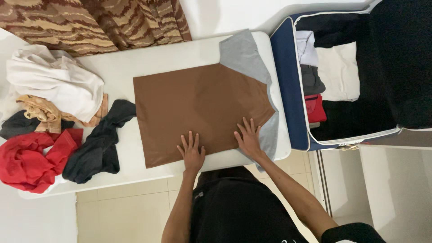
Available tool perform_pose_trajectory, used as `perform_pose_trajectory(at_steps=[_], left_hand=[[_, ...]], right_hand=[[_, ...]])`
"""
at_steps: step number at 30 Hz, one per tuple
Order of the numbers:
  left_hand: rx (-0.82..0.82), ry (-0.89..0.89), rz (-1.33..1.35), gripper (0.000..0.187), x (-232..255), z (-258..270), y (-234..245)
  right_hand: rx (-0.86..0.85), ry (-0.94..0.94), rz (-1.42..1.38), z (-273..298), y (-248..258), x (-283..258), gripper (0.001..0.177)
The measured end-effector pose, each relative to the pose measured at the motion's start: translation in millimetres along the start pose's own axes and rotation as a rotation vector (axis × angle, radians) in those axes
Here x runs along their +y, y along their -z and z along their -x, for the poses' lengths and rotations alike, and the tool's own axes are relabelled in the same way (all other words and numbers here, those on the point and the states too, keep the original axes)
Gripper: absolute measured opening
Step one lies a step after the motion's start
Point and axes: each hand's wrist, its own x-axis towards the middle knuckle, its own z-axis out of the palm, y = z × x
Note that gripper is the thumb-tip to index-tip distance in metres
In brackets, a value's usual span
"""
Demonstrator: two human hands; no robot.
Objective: The person folds a shirt on a table and places it into a suitcase.
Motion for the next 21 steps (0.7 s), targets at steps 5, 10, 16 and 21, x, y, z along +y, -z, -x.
perform_pose_trajectory(at_steps=[5, 10, 16, 21], left_hand=[[0.046, -0.014, -0.041, 0.060, -40.1, 20.0, 2.9], [0.085, 0.088, -0.044, 0.058, -91.5, 56.7, 17.2], [0.120, 0.191, 0.042, 0.060, -108.4, 87.7, 15.9], [0.251, 0.165, 0.114, 0.058, -100.3, 103.5, 4.4]], right_hand=[[0.103, 0.047, -0.006, 21.5, 22.9, 46.0, 0.043], [0.187, 0.062, -0.014, 48.4, 41.0, 76.7, 0.040], [0.327, -0.017, -0.074, 74.5, 24.8, 77.5, 0.040], [0.476, -0.067, -0.149, 107.7, 8.6, 68.8, 0.035]])
